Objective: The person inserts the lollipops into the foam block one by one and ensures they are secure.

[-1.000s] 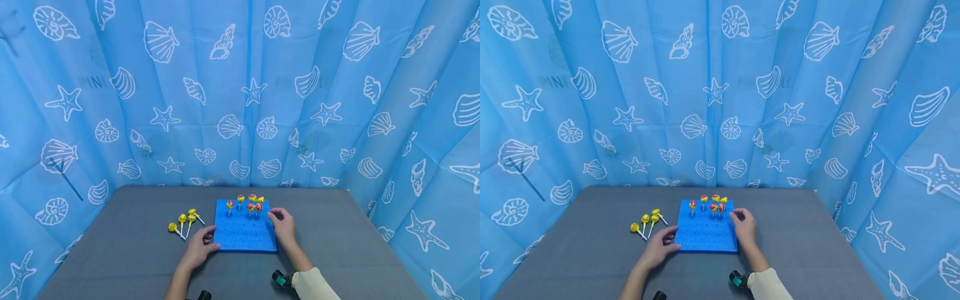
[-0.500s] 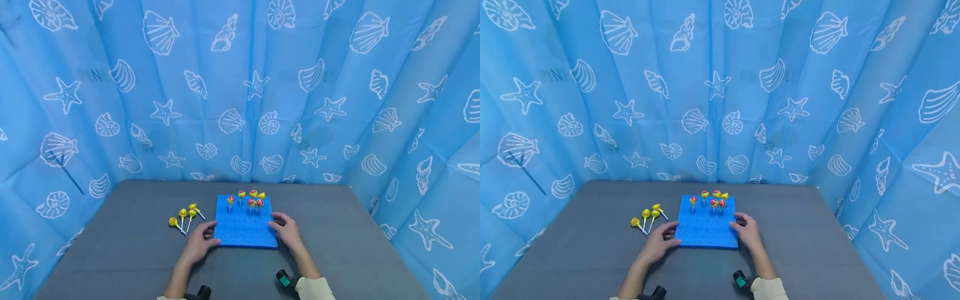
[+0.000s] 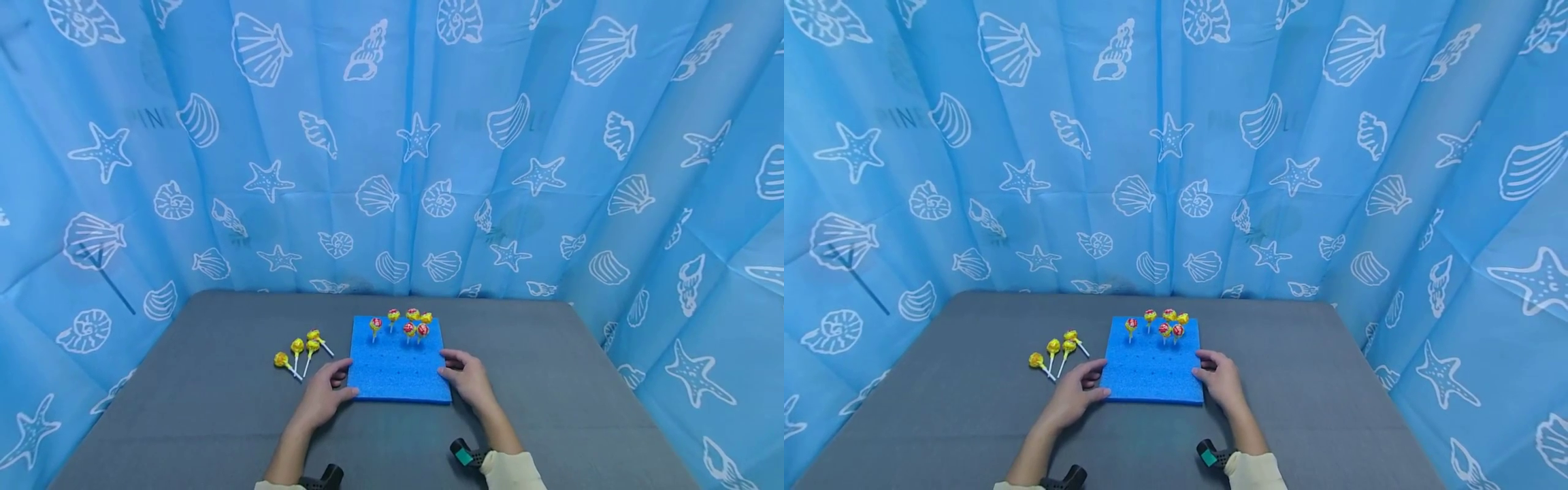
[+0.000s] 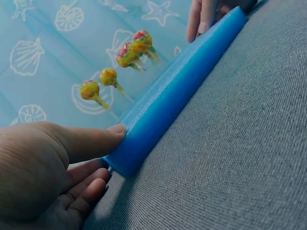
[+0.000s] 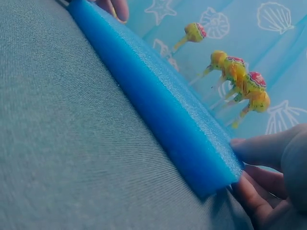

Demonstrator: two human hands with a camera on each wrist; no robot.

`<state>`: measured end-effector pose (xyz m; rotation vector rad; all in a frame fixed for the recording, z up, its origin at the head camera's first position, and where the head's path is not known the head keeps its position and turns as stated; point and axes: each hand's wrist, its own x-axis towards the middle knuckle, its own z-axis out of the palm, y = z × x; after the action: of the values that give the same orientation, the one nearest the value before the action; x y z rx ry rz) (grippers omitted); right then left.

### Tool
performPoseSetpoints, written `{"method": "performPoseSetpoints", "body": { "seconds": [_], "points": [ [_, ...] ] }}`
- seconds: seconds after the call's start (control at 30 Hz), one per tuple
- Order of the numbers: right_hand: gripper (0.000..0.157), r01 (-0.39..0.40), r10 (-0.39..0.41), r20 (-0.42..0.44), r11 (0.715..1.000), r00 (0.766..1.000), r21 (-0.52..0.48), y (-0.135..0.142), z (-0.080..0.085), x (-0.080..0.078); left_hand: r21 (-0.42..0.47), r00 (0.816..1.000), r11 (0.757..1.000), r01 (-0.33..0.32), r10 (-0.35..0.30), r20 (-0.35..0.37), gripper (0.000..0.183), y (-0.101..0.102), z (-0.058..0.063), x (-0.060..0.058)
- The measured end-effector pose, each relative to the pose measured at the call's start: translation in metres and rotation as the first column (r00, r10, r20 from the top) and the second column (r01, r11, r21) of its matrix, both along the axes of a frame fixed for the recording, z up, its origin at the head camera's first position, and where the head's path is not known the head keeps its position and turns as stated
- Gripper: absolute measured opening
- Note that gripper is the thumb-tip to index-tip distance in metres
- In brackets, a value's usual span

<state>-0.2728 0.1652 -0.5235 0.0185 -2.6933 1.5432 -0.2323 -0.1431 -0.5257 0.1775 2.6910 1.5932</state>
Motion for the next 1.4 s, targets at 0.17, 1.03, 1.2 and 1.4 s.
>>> {"method": "performPoseSetpoints", "body": {
  "seconds": [0.17, 1.03, 1.2, 1.4],
  "points": [
    [0.033, 0.005, -0.005, -0.015, 1.0, 1.0, 0.011, 0.0, 0.0, 0.0, 0.036, 1.0, 0.999, 0.002, -0.002, 0.001, 0.053, 0.0, 0.001, -0.002],
    [0.032, 0.012, -0.012, -0.01, 1.0, 1.0, 0.014, -0.001, 0.001, 0.002, -0.08, 0.961, 0.997, -0.009, -0.013, -0.276, 0.017, -0.043, 0.039, -0.047],
    [0.032, 0.015, -0.015, -0.011, 1.0, 1.0, 0.005, 0.0, 0.0, 0.001, -0.128, 0.958, 0.992, -0.012, -0.025, -0.286, 0.017, -0.053, 0.038, -0.061],
    [0.032, 0.02, -0.02, -0.003, 1.0, 1.0, 0.003, -0.001, -0.002, 0.0, -0.186, 0.964, 0.982, -0.043, -0.009, -0.267, 0.018, -0.065, 0.037, -0.074]
  ]
}}
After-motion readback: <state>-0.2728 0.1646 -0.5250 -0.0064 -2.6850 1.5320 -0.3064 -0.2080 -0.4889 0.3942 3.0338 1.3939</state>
